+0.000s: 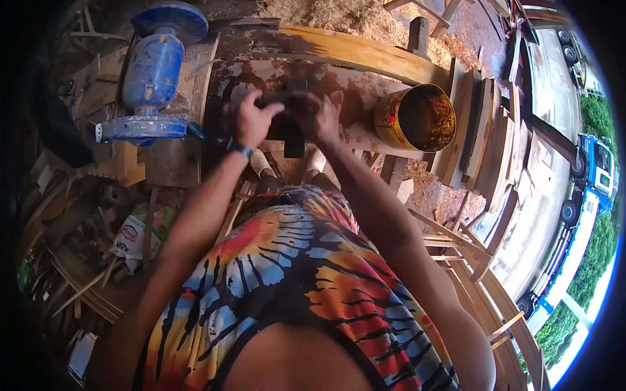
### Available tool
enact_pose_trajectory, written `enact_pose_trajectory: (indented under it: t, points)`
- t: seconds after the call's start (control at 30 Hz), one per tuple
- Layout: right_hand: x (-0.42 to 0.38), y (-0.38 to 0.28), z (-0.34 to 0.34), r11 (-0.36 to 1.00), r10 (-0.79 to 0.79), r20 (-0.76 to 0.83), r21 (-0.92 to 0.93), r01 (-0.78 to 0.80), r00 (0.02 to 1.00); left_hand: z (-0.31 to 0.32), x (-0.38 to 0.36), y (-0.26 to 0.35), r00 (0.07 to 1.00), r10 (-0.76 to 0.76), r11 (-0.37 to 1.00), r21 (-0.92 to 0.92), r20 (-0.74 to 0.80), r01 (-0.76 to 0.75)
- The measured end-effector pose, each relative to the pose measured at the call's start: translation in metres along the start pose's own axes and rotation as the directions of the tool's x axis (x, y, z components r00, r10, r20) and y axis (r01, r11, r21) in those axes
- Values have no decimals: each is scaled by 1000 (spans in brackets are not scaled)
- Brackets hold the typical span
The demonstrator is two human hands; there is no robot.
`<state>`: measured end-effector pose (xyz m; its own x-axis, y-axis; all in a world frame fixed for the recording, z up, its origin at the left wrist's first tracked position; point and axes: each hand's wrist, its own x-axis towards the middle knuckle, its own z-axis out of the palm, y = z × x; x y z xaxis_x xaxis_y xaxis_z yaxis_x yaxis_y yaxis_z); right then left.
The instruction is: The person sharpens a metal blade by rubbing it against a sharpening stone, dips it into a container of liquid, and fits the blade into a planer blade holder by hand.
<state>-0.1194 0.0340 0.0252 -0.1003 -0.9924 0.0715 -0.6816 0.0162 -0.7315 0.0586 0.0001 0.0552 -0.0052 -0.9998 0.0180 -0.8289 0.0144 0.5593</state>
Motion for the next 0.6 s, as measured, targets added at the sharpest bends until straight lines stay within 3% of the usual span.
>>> enact_pose_trajectory:
  t: [0.03, 0.13, 0.17, 0.2, 0.23, 0.3, 0.33, 0.43, 0.47, 0.5, 0.57, 0.6]
  points:
    - [15, -1, 2, 998, 63, -10, 4, -63, 998, 12, 22, -12, 985, 136, 991, 1, -105, -137]
    - [15, 7, 5, 987, 123, -16, -103, -124, 992, 16, 22, -14, 990, 123, 992, -25, -73, -125]
    - [6, 11, 3, 993, 77, 2, -87, -76, 997, 17, 5, -18, 993, 109, 991, -78, -49, -112]
    - [-20, 15, 1, 997, 33, 15, -70, -32, 999, 15, -19, -19, 997, 63, 998, 5, -34, -63]
    - [-43, 14, -3, 998, -8, 32, -55, 10, 999, -2, -40, -8, 994, 109, 993, 38, -30, -108]
    - [-65, 6, -14, 986, 126, 90, 93, -135, 988, 2, -57, -7, 987, 153, 984, -83, -52, -157]
    - [-56, 12, -12, 987, -143, -32, -82, 139, 989, 3, -51, -4, 992, 118, 990, -73, -41, -121]
    - [-4, 14, -9, 972, -219, -67, -103, 211, 973, 13, -2, 4, 999, 43, 996, -78, -7, -43]
    - [13, 19, -5, 982, -129, -85, -153, 115, 988, 26, 21, 2, 1000, 12, 960, -281, -12, -15]
    - [14, 21, -4, 997, -48, -55, -71, 44, 997, 40, 31, -4, 1000, -19, 881, -472, -11, 12]
    - [15, 26, -3, 990, 105, 19, 88, -107, 994, 58, 10, -16, 1000, -18, 849, -528, -17, 6]
    - [2, 29, -2, 998, -22, -44, 51, 24, 999, 58, 3, -18, 999, -15, 832, -555, -30, -4]
